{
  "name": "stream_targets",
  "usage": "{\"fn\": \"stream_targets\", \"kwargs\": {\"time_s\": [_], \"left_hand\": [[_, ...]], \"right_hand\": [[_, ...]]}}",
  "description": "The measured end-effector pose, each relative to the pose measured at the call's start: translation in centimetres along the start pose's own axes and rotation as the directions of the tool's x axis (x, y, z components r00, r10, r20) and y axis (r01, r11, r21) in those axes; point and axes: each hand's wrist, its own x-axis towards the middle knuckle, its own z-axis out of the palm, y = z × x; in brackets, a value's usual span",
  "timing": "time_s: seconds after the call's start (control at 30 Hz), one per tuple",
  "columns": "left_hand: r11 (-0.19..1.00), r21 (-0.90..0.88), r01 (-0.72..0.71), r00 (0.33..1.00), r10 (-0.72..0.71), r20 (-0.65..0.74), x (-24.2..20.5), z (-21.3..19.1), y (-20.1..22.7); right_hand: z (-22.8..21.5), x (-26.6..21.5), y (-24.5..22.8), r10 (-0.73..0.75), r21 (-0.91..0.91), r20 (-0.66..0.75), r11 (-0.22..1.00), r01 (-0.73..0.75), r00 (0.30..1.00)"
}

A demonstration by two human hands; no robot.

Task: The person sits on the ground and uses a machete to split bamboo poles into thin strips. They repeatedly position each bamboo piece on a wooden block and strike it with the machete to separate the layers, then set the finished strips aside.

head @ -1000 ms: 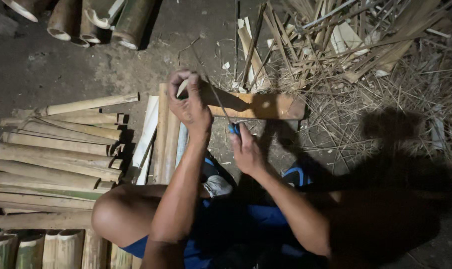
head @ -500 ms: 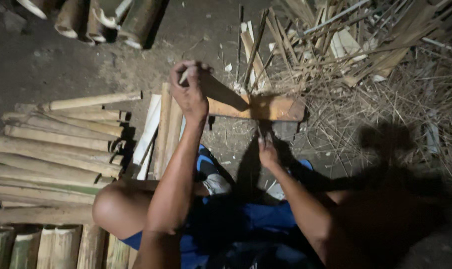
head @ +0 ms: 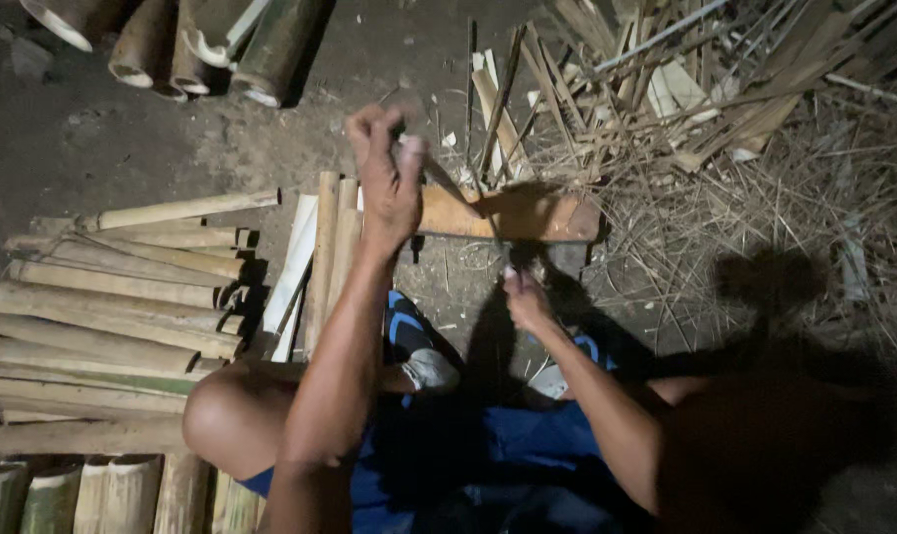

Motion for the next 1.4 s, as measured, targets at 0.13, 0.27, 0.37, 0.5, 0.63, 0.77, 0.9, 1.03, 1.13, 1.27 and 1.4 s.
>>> {"fn": "stream_targets", "kwargs": {"time_s": [0.13, 0.27, 0.37, 0.5, 0.63, 0.77, 0.9, 1.03, 1.13, 1.27, 1.4], "left_hand": [[0.988, 0.146, -0.052, 0.991, 0.069, -0.116, -0.8, 1.7, -0.4], [0.987, 0.161, 0.019, 0.983, 0.012, -0.186, -1.2, 2.7, -1.4], [0.986, 0.160, 0.048, 0.976, -0.013, -0.216, -1.0, 2.1, -1.9], [0.994, 0.107, 0.034, 0.978, -0.011, -0.209, -0.3, 1.3, -2.0], [0.986, 0.163, -0.039, 0.972, 0.076, -0.224, 0.1, 0.6, -1.9], [0.995, -0.020, 0.102, 0.986, -0.104, -0.127, 1.0, -0.3, -2.7], [0.987, -0.162, -0.020, 0.999, 0.015, -0.037, 1.3, 0.1, -2.9], [0.976, -0.216, -0.024, 1.000, 0.020, -0.021, 0.7, 0.4, -2.1], [0.962, -0.271, -0.031, 0.999, 0.025, -0.024, 0.0, 0.1, -2.4], [0.846, -0.530, 0.051, 0.997, -0.071, -0.017, -2.6, 1.1, -6.5], [0.584, -0.620, 0.523, 0.778, -0.625, 0.067, -11.2, 4.3, -11.8]], "right_hand": [[-1.4, -1.7, -8.8, -0.145, 0.131, -0.044, 0.980, 0.150, 0.988], [-2.7, -2.2, -15.3, -0.472, 0.070, -0.313, 0.854, 0.516, 0.824], [-2.6, -1.8, -15.4, -0.105, 0.154, 0.025, 0.983, 0.100, 0.994], [1.1, 0.0, -9.3, -0.313, 0.158, -0.132, 0.930, 0.331, 0.941], [3.8, 3.7, -0.6, -0.088, -0.033, -0.069, 0.996, 0.086, 0.994], [1.8, 5.2, 1.4, 0.064, -0.064, 0.068, 0.996, -0.060, 0.996], [-1.2, 1.3, -2.7, -0.059, 0.171, 0.117, 0.985, 0.039, 0.991], [-0.1, -1.5, -4.8, -0.390, 0.075, -0.103, 0.914, 0.398, 0.915], [1.9, 0.1, -1.8, -0.190, -0.008, -0.053, 0.982, 0.190, 0.980], [3.0, 4.6, 3.9, 0.132, -0.179, 0.086, 0.977, -0.116, 0.987], [3.6, 4.3, 4.8, 0.118, -0.110, 0.093, 0.988, -0.108, 0.989]]}}
